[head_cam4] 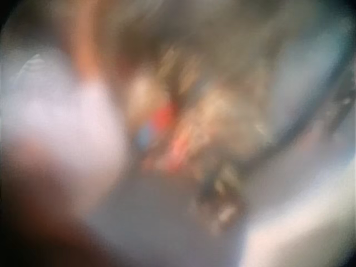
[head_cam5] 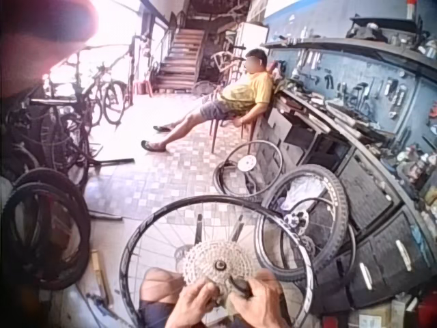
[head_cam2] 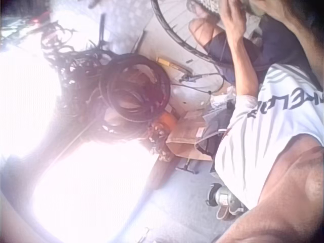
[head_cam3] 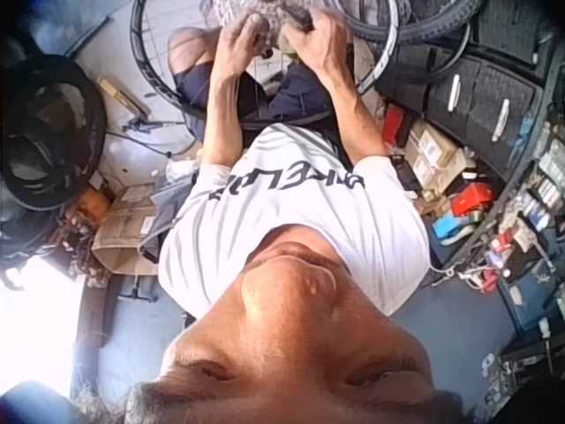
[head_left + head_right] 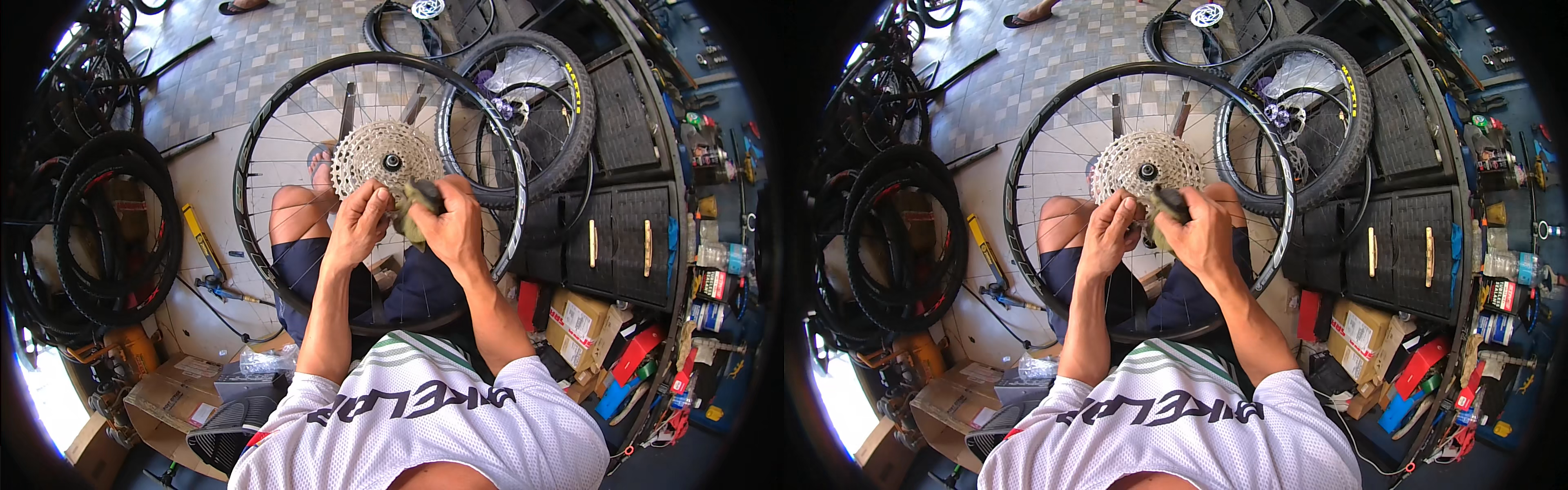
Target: The person works on a bicycle wheel mounted on a stand, adjusting the rim and spokes, then installs a cassette onto the hub. They wipe the cassette with a cloth and continue adjusting components by hand.
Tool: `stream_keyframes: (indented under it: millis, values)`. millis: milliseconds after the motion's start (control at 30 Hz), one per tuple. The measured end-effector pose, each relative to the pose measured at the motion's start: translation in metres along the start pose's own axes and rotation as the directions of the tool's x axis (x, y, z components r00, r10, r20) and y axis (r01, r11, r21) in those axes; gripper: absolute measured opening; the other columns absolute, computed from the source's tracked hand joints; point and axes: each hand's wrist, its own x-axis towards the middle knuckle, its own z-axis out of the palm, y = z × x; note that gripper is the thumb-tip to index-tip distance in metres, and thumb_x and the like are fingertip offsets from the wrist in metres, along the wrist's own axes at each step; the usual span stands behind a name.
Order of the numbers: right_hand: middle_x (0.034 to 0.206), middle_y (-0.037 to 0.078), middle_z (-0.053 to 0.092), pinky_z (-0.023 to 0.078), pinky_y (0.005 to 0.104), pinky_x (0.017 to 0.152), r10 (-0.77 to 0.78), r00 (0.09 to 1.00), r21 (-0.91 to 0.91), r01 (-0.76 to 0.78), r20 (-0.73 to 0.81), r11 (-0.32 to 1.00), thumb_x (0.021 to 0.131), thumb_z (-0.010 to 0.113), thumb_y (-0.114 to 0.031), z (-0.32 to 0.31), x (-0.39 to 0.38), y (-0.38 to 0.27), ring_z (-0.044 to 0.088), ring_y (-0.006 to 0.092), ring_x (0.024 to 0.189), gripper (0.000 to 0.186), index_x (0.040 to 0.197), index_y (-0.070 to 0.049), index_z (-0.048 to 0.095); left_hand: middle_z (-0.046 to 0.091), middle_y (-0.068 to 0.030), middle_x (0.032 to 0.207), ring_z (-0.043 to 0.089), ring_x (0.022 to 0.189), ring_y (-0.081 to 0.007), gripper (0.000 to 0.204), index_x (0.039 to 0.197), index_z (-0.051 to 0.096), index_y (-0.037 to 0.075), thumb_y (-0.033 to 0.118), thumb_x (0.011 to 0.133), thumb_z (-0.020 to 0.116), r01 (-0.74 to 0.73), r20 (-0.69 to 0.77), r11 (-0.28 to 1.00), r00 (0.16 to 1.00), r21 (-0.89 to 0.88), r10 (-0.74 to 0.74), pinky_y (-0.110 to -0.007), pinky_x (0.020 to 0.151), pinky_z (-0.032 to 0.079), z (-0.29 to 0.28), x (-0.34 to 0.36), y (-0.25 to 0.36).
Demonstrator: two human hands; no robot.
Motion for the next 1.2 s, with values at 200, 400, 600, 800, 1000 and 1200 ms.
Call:
stream_keyframes:
  millis: [200,400,600,800,1000,1200]
  values:
    - [0.094,0.003,0.071,0.053,0.0289,0.076,0.066,0.997,0.467,-0.047,-0.025,0.883,0.096,0.068,-0.018,-0.035,0.014,0.031,0.065,0.0109,0.083,0.020,0.107,-0.001,0.068,0.051,-0.0020,0.083,0.032,0.052,-0.0040,0.029,0.090,0.048,0.009,0.030,0.109,0.048,0.076,-0.019,0.948,0.996,-0.308,-0.086,-0.018,0.044,0.026,0.008,-0.005,0.007]
    - [0.094,0.004,0.072,0.051,0.0278,0.077,-0.080,0.927,0.493,-0.120,0.365,0.862,0.097,0.071,-0.024,-0.028,0.010,0.014,0.063,0.0099,0.084,0.029,0.113,0.000,0.069,0.050,0.0000,0.082,0.031,0.053,-0.0029,0.028,0.090,0.049,0.010,0.030,0.110,0.047,0.056,0.033,0.974,0.998,-0.221,-0.050,-0.018,0.046,0.027,0.012,-0.004,0.004]
    - [0.086,0.002,0.071,0.049,0.0286,0.071,0.025,0.976,0.400,-0.112,0.218,0.910,0.097,0.072,-0.026,0.011,-0.006,0.024,0.059,0.0096,0.077,0.028,0.107,0.000,0.070,0.042,0.0060,0.069,0.037,0.055,-0.0029,0.027,0.090,0.052,0.006,0.025,0.109,0.050,-0.091,-0.045,0.991,0.994,0.099,0.096,-0.022,0.048,0.030,0.020,-0.004,-0.004]
    - [0.095,0.006,0.071,0.055,0.0282,0.077,0.414,0.908,0.858,-0.267,0.070,0.440,0.099,0.068,-0.030,0.011,0.012,0.031,0.067,0.0138,0.084,0.031,0.106,0.000,0.069,0.048,0.0046,0.073,0.034,0.054,-0.0021,0.028,0.091,0.053,0.006,0.027,0.109,0.050,-0.116,-0.103,0.992,0.989,-0.058,0.110,-0.021,0.048,0.029,0.025,-0.007,-0.003]
    - [0.087,0.006,0.070,0.052,0.0310,0.071,-0.152,0.969,0.198,0.113,0.194,0.974,0.099,0.068,-0.029,-0.012,0.006,0.006,0.064,0.0120,0.075,0.026,0.105,-0.004,0.070,0.047,-0.0036,0.069,0.042,0.061,-0.0117,0.024,0.091,0.053,0.001,0.019,0.107,0.054,-0.207,-0.044,0.880,0.968,0.428,0.249,-0.029,0.057,0.038,0.023,-0.005,-0.005]
    - [0.080,-0.001,0.066,0.049,0.0262,0.057,0.270,0.956,0.526,-0.289,0.116,0.799,0.100,0.067,-0.028,0.007,0.017,0.030,0.061,0.0096,0.065,0.024,0.096,-0.005,0.068,0.046,0.0055,0.068,0.038,0.057,-0.0033,0.028,0.090,0.054,0.006,0.027,0.109,0.051,-0.222,-0.051,0.930,0.968,0.292,0.246,-0.022,0.050,0.033,0.027,-0.005,-0.010]
